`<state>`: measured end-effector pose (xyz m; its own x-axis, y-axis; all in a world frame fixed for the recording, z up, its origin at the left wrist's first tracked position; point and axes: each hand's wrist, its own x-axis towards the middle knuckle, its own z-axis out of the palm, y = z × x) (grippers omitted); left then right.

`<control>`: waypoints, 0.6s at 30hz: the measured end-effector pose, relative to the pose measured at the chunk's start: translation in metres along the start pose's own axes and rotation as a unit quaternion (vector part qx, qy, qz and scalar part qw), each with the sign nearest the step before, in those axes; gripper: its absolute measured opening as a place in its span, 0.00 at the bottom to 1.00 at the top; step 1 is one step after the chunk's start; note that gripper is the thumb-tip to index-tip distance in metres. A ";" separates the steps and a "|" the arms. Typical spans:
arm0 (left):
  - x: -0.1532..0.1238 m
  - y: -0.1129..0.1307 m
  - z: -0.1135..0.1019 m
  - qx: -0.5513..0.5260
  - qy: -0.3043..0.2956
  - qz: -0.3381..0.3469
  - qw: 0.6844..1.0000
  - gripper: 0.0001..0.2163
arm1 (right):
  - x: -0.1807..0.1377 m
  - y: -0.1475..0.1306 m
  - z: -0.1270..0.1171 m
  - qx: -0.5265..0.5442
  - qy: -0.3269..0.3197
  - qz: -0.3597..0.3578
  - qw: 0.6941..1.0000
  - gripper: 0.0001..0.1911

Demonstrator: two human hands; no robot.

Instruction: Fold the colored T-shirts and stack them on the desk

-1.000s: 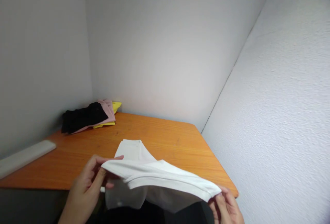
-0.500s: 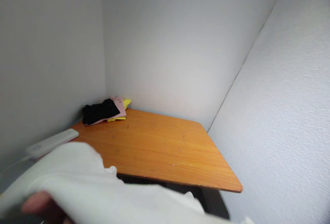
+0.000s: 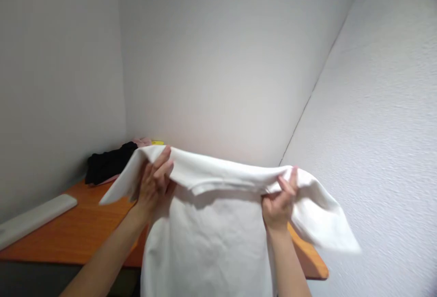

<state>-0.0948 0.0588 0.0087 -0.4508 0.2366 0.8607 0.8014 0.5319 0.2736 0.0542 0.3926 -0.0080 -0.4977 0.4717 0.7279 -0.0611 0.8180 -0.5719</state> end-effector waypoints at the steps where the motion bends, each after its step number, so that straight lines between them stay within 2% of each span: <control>1: 0.006 -0.009 0.014 0.015 -0.029 -0.002 0.999 0.20 | 0.011 0.007 0.013 -0.024 0.000 -0.023 0.999 0.29; 3: 0.011 -0.032 0.043 0.068 -0.126 -0.031 0.989 0.22 | 0.022 0.024 0.042 -0.079 -0.036 -0.051 0.995 0.32; 6: -0.007 -0.068 0.082 0.132 -0.275 -0.086 0.948 0.24 | 0.010 0.058 0.084 -0.155 -0.168 -0.011 0.973 0.30; 9: -0.043 -0.094 0.106 0.145 -0.372 -0.111 0.910 0.25 | -0.024 0.087 0.114 -0.254 -0.322 0.056 0.910 0.31; 12: -0.069 -0.108 0.117 0.161 -0.430 -0.135 0.878 0.30 | -0.048 0.103 0.129 -0.336 -0.392 0.086 0.852 0.36; 15: -0.071 -0.118 0.124 0.195 -0.448 -0.156 0.859 0.34 | -0.045 0.115 0.136 -0.367 -0.396 0.090 0.837 0.39; 18: -0.061 -0.128 0.135 0.227 -0.458 -0.172 0.842 0.35 | -0.023 0.131 0.142 -0.373 -0.396 0.101 0.833 0.40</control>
<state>-0.2234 0.0859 -0.1367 -0.9063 0.4224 0.0151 0.4224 0.9038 0.0679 -0.0648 0.4421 -0.1538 -0.8658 0.5004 -0.0011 0.5000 0.8650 -0.0428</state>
